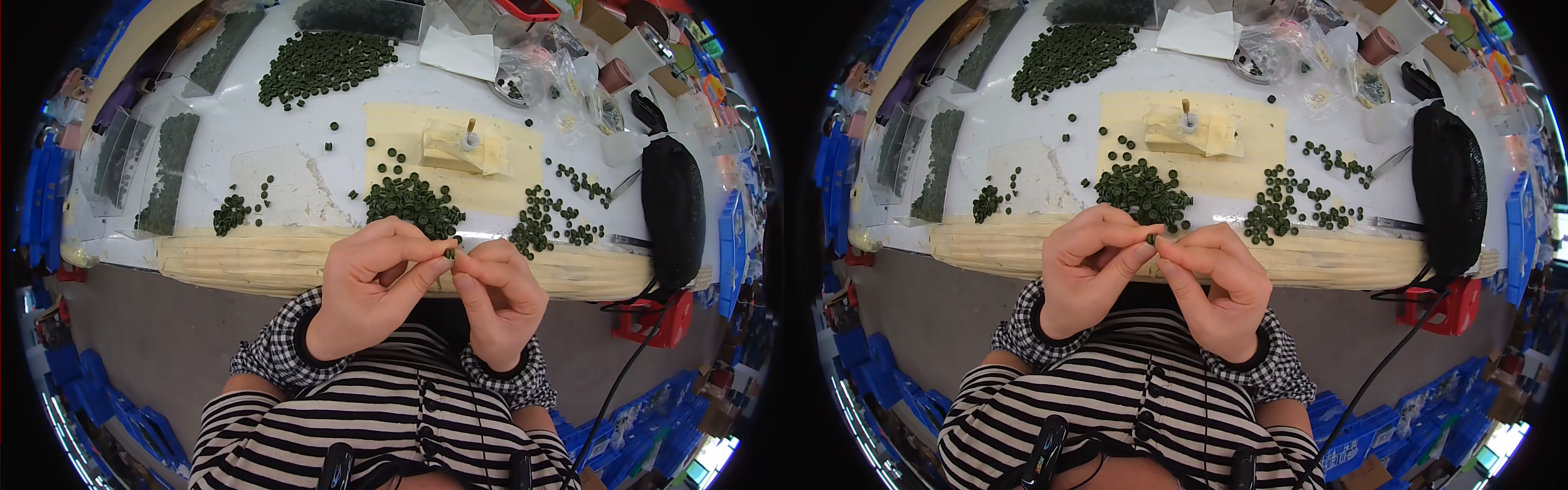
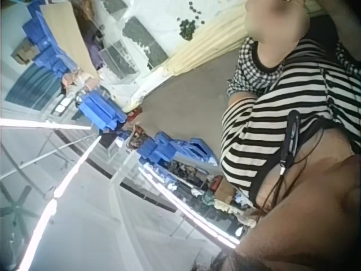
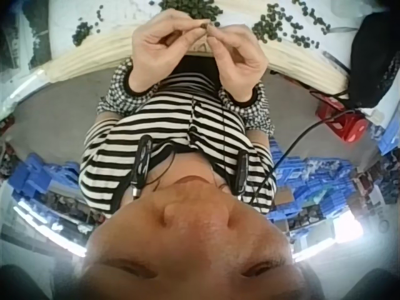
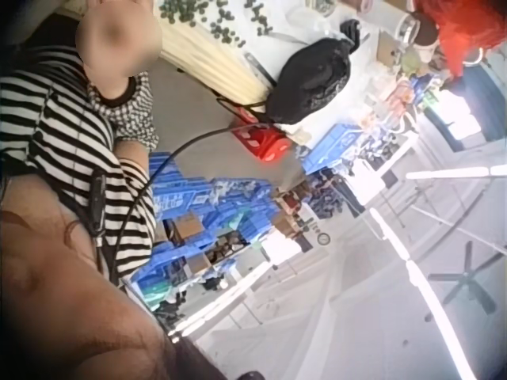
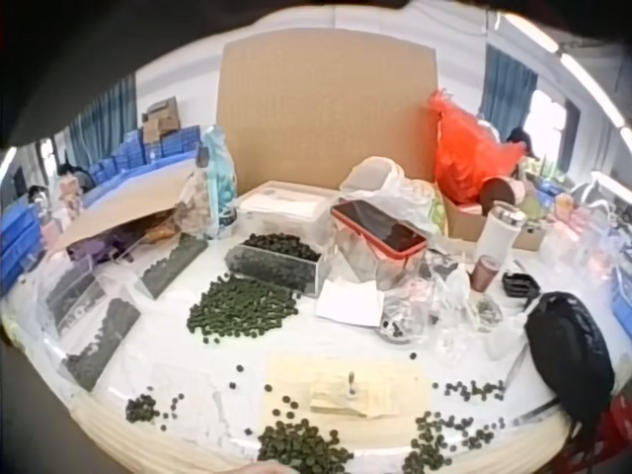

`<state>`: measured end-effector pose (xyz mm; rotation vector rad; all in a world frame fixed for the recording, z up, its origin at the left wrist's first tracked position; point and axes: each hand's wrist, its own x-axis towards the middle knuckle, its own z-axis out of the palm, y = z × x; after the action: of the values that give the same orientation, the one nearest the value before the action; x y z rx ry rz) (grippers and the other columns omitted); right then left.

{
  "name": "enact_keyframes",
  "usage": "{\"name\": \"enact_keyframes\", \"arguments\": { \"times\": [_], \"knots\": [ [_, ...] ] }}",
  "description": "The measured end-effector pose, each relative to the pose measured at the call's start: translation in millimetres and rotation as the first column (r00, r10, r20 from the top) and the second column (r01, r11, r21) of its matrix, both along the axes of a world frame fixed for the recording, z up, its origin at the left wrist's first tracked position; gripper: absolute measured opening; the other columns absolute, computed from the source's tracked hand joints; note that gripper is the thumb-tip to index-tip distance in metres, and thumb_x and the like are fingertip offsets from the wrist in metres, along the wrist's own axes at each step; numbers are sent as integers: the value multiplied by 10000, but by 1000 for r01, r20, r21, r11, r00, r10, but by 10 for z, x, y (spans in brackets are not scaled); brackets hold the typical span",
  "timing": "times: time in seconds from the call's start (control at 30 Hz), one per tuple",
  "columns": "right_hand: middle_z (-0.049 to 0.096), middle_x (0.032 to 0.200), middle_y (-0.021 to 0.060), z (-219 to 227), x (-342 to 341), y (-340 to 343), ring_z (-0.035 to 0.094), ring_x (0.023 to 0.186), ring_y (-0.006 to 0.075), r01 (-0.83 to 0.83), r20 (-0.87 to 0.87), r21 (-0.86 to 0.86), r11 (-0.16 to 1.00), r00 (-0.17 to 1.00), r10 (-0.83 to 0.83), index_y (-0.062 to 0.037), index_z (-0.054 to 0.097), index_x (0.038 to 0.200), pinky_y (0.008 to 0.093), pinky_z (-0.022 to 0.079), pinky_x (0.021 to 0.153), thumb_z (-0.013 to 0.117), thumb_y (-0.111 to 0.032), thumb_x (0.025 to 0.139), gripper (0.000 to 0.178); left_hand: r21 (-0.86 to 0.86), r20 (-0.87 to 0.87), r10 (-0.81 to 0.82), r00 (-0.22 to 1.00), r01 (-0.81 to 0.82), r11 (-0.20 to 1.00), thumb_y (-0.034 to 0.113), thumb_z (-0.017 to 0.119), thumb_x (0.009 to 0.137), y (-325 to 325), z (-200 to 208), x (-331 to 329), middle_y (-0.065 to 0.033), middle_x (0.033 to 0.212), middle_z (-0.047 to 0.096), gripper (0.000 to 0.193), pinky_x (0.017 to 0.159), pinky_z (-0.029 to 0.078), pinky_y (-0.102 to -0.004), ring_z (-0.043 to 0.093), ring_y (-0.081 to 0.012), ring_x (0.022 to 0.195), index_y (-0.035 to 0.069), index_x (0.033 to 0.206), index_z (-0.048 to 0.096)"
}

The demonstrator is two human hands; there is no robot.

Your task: The recorder is picking up and inspecting or assembling small green plastic components on a workbench near a yellow block.

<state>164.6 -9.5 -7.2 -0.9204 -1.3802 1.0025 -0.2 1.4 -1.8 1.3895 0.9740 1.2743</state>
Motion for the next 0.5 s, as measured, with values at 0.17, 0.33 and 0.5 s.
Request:
{"name": "enact_keyframes", "arguments": {
  "times": [0.17, 0.33, 0.5],
  "knots": [
    [642, 898, 94, -17, 68, 35, 582, 804, 158, -22, 5, 13, 1000, 1000, 22, 19, 706, 998, 245, 468, 699, 680, 84, 795, 214, -11, -53, -82, 995, 81, 997, -20, 684, 836, 64, 49, -64, -15, 827, 614, 201, 469, 289, -174, 393, -8, 547, 33, 1027, 716],
    [646, 906, 89, 10, 68, 51, 580, 807, 155, -10, 194, 159, 987, 981, -21, 17, 702, 1042, 243, 466, 703, 677, 79, 798, 253, 100, -171, -6, 985, 23, 995, -38, 680, 826, 73, 75, -41, -45, 831, 620, 227, 494, 370, -193, 500, -59, 605, 24, 1042, 710],
    [650, 907, 85, -20, 75, 36, 571, 794, 165, -92, 23, 15, 996, 995, 92, 3, 701, 1071, 252, 453, 689, 685, 75, 790, 290, 332, -299, 109, 948, -4, 943, -55, 683, 813, 87, 79, -16, -71, 827, 624, 255, 548, 451, -213, 576, -110, 665, 14, 1057, 705]
  ]
}}
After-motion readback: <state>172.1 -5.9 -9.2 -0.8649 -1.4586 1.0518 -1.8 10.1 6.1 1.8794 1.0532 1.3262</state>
